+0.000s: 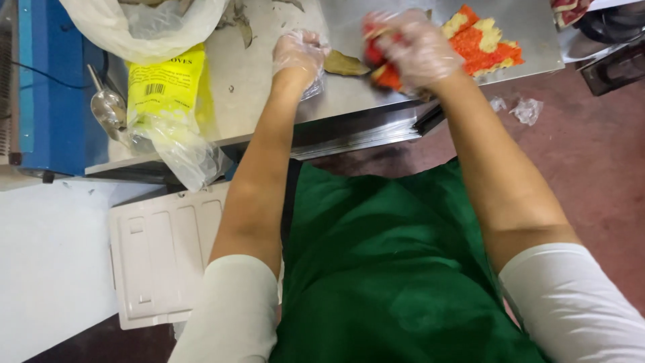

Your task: Wrapping small portions of material into individual leaves at a production workstation

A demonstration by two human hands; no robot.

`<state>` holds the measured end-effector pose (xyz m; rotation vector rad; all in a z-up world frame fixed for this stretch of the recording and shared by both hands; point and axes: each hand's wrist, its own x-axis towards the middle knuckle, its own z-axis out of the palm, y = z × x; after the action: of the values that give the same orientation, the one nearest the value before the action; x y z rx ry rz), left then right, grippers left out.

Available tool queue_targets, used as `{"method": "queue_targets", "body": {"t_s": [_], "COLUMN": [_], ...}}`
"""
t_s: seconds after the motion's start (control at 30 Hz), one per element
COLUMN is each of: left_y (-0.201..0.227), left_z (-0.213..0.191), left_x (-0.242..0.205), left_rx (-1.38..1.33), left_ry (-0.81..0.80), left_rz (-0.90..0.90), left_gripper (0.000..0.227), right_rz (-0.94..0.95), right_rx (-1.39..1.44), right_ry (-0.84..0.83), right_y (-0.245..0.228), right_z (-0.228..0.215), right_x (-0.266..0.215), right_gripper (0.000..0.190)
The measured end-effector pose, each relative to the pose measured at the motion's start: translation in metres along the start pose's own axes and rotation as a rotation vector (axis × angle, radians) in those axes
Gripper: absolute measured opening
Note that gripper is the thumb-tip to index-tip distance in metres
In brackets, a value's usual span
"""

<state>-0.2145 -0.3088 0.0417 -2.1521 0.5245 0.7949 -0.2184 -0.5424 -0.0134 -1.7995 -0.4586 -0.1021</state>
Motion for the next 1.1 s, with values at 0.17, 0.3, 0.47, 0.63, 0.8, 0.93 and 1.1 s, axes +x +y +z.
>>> {"method": "queue_targets", "body": {"t_s": [0.17,0.3,0.47,0.63,0.8,0.93,1.1], "left_y": [0.013,-0.001,0.002,0.001,-0.002,-0.001,-0.002], "left_z": [0.022,0.020,0.025,0.015,0.017,0.030,0.030], "left_x": [0.063,0.070,0.078,0.023,0.022,0.080,0.071], "left_rx": [-2.558,-1.903,-1.295,-1.752,-1.664,-0.869,-0.042], "left_ry": [0.421,0.146,0.257,0.320,0.345,0.259,0.406], "left_rz": [-0.578,-0.363,-0.387,-0.412,-0.438,-0.166,0.088], "left_gripper": [0.027,0.018,0.033,0.016,0.011,0.036,0.037], "right_rz": [0.034,0.184,0.328,0.320,0.251,0.263,0.513], "right_rx": [-0.976,-0.979,-0.989,-0.951,-0.990,-1.037,-0.920], "right_ry": [-0.673,-0.711,-0.741,-0.651,-0.696,-0.670,-0.734], "right_y": [-0.070,-0.071,-0.121,-0.158,-0.127,-0.102,-0.134], "right_z": [0.046,0.032,0.005,0.014,0.064,0.054,0.040], "right_x": [0.018,0.006,-0.011,0.004,0.006,-0.010,0.001], "right_gripper": [0.043,0.047,0.025,0.028,0.035,0.047,0.036]}}
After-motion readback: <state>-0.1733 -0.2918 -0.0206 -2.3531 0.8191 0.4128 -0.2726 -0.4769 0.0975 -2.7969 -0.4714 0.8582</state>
